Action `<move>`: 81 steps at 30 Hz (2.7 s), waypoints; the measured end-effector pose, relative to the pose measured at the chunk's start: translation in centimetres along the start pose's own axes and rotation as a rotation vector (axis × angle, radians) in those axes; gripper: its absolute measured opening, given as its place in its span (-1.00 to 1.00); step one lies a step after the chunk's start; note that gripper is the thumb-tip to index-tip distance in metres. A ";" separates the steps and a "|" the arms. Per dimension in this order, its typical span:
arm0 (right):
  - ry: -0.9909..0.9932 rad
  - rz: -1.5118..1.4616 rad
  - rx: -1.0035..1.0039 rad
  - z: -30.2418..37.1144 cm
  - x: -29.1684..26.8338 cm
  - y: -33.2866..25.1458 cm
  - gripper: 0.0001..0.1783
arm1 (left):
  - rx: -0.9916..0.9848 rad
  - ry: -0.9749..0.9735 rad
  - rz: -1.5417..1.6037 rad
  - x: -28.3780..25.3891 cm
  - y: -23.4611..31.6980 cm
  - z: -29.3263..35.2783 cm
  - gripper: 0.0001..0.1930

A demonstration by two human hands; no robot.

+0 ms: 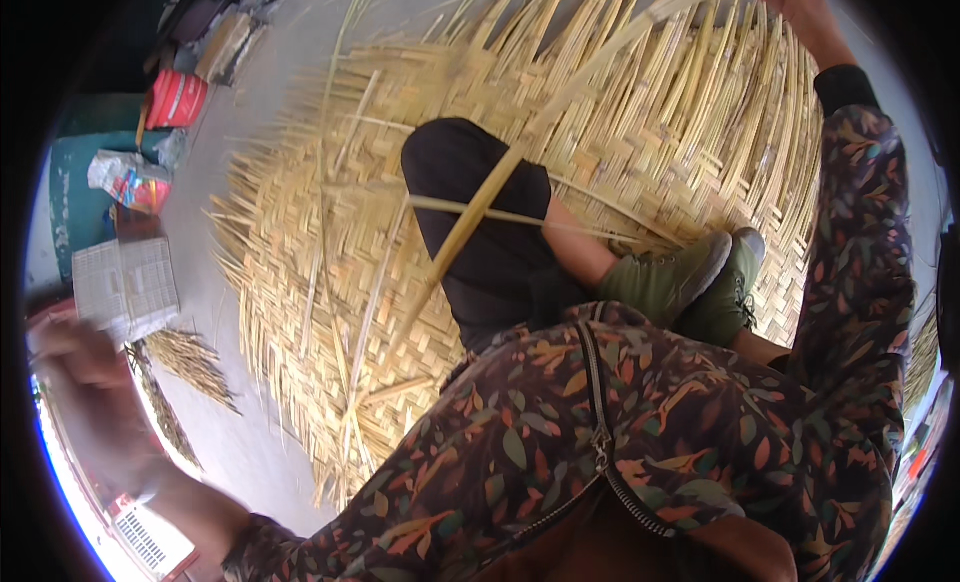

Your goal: The person sits on the floor and weaves dried palm leaves into a basket by hand, interlacing strips in an over-under pattern. The person periodically adjusts the position of the partially woven basket to continue working on different sections.

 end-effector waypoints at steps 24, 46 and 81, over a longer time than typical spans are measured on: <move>0.224 0.206 -0.091 4.3 -14.3 -5.4 -0.75 | -0.405 0.024 1.579 22.8 -16.3 -4.3 -0.76; 0.767 0.968 0.892 51.1 -62.9 11.0 -0.72 | -0.792 -0.698 1.050 64.5 -3.1 3.5 -0.79; -0.484 0.633 0.862 27.9 -25.2 18.8 -0.74 | -0.654 -0.232 1.178 44.9 -20.2 -12.5 -0.72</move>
Point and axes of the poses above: each hand's wrist, its own z-axis away from the middle knuckle, its own x-axis out of the palm, y = z × x, the point moved 9 cm from there along -z, towards the middle knuckle
